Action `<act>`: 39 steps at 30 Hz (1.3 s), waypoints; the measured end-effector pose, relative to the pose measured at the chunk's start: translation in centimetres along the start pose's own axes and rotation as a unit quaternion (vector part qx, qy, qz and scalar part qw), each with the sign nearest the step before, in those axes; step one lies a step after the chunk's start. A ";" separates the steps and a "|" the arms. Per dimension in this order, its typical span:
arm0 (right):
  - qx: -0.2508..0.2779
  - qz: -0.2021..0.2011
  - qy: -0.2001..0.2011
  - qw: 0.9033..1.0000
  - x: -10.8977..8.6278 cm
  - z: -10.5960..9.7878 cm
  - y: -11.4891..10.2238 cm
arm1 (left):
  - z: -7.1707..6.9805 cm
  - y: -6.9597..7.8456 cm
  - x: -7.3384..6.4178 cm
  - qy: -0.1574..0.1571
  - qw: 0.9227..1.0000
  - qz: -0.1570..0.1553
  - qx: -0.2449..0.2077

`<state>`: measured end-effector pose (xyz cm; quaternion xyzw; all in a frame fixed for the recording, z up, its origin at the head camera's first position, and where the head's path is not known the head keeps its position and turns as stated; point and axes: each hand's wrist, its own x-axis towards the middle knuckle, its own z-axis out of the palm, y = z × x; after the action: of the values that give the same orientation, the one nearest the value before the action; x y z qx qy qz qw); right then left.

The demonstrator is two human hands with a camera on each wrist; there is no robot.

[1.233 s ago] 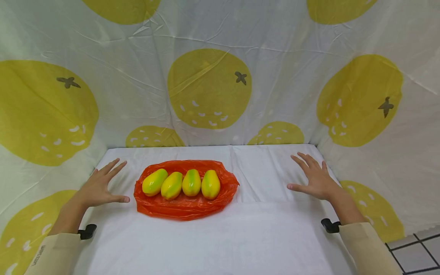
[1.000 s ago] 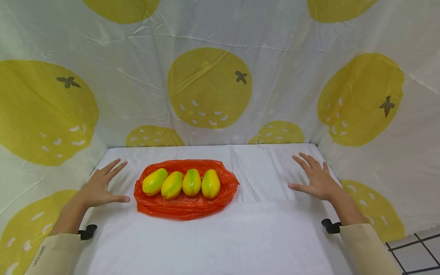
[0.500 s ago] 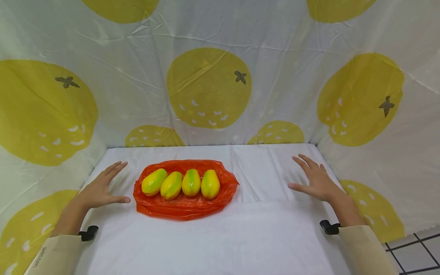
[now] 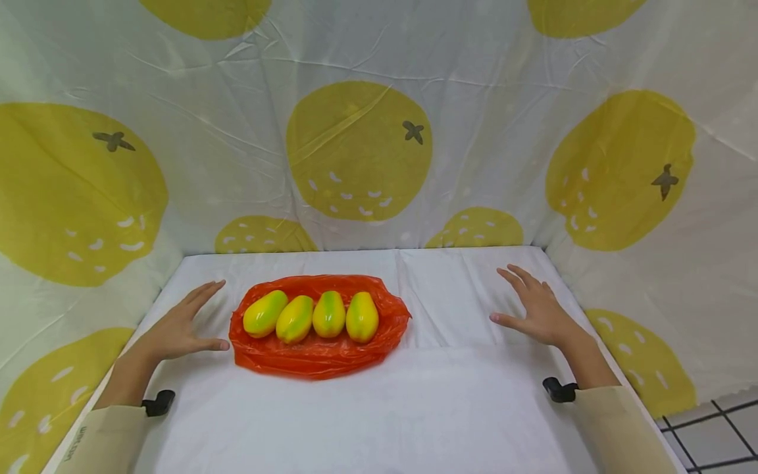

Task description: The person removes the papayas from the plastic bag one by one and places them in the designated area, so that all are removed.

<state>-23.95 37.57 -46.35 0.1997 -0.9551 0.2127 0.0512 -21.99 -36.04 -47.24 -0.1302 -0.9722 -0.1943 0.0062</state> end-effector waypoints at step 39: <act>0.059 -0.002 -0.013 0.998 3.3 2.4 -4.0 | 2.1 3.3 1.3 -0.049 0.997 -0.025 -0.053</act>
<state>-25.41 32.05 -46.33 0.2072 -0.9409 0.2664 0.0276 -22.31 -31.94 -47.88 -0.1154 -0.9626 -0.2394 -0.0528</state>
